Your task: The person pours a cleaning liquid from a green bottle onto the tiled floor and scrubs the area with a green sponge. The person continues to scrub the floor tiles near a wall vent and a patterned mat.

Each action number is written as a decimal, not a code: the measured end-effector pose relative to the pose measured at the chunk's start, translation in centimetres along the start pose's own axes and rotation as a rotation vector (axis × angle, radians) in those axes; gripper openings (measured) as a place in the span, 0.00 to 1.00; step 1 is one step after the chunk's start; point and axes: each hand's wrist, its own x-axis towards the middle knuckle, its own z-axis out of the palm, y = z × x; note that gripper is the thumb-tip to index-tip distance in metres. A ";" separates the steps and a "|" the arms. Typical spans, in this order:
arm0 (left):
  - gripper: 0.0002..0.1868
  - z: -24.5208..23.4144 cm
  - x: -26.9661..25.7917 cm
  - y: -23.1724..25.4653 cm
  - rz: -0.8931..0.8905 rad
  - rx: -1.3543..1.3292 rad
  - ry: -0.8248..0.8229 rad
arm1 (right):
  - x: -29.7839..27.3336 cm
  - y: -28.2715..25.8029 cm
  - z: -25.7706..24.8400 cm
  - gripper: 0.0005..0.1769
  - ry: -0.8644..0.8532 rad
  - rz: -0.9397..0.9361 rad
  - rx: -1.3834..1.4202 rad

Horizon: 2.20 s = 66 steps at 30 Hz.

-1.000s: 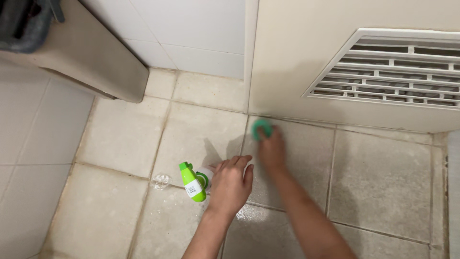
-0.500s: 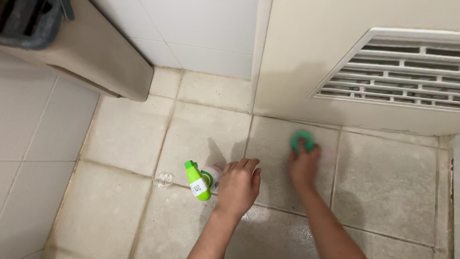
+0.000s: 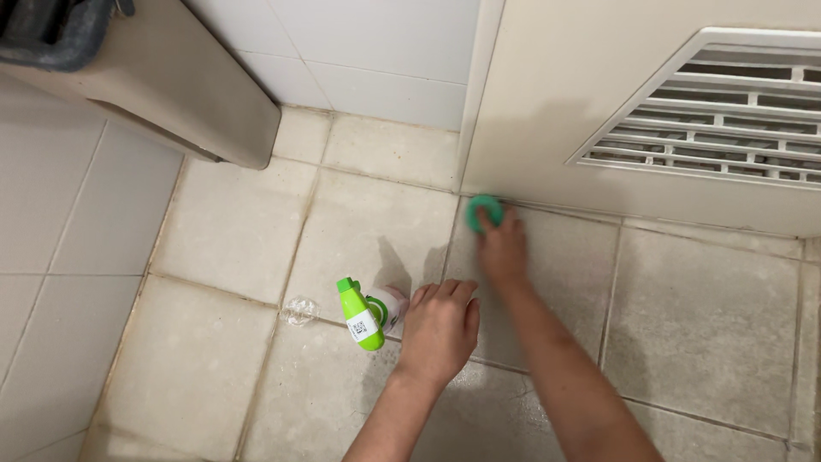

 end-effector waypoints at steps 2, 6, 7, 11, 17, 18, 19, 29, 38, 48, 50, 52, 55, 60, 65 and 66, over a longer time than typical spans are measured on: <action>0.11 -0.1 -0.1 -0.1 -0.018 0.003 -0.014 | 0.1 2.8 -0.7 0.33 0.052 0.014 -0.005; 0.11 0.0 -0.4 -0.8 -0.032 -0.010 -0.018 | -2.5 8.3 -3.1 0.31 0.139 0.159 0.008; 0.11 0.0 -0.4 -0.9 -0.031 -0.007 -0.021 | -3.3 9.7 -4.3 0.33 0.140 0.221 0.005; 0.11 0.0 -0.7 -1.3 -0.024 -0.005 -0.038 | -6.1 10.8 -6.1 0.33 0.158 0.382 -0.007; 0.11 0.2 -0.5 -0.9 -0.025 0.012 -0.048 | -6.2 4.4 -2.4 0.38 0.193 0.253 0.062; 0.11 0.1 -0.4 -0.9 -0.028 0.018 -0.055 | -5.9 2.7 -1.6 0.37 0.177 0.221 0.046; 0.11 0.1 -0.3 -0.9 -0.035 0.031 -0.079 | -5.7 1.1 -0.9 0.36 0.133 0.157 0.083; 0.13 0.4 0.4 0.2 -0.003 0.022 -0.051 | -1.2 -1.3 0.0 0.33 0.110 -0.016 -0.013; 0.13 -0.4 -0.3 0.0 -0.013 0.034 -0.023 | -4.4 11.9 -5.7 0.35 0.152 0.270 -0.090; 0.12 0.1 -0.1 -0.4 0.021 0.063 0.017 | -7.3 1.1 -2.1 0.36 0.143 0.254 0.019; 0.12 -0.1 0.1 -0.5 0.010 0.052 0.012 | -7.4 -2.0 -1.0 0.34 0.088 0.211 0.070; 0.12 -0.2 0.3 -0.6 -0.003 0.043 0.006 | -7.1 -4.2 -0.1 0.33 0.112 0.083 0.095; 0.10 -0.3 0.3 -0.6 -0.024 0.046 -0.013 | -5.3 -5.0 0.3 0.29 0.012 0.080 0.098; 0.12 -0.5 0.6 -0.4 -0.014 0.080 0.011 | -1.7 -1.8 -0.7 0.30 0.130 0.005 0.017; 0.12 -1.0 0.6 -0.5 -0.027 0.060 0.007 | -2.8 6.1 -3.7 0.29 0.230 0.074 -0.022; 0.12 -1.0 0.5 -0.5 -0.028 0.055 0.008 | -3.5 7.8 -4.6 0.30 0.231 0.129 -0.028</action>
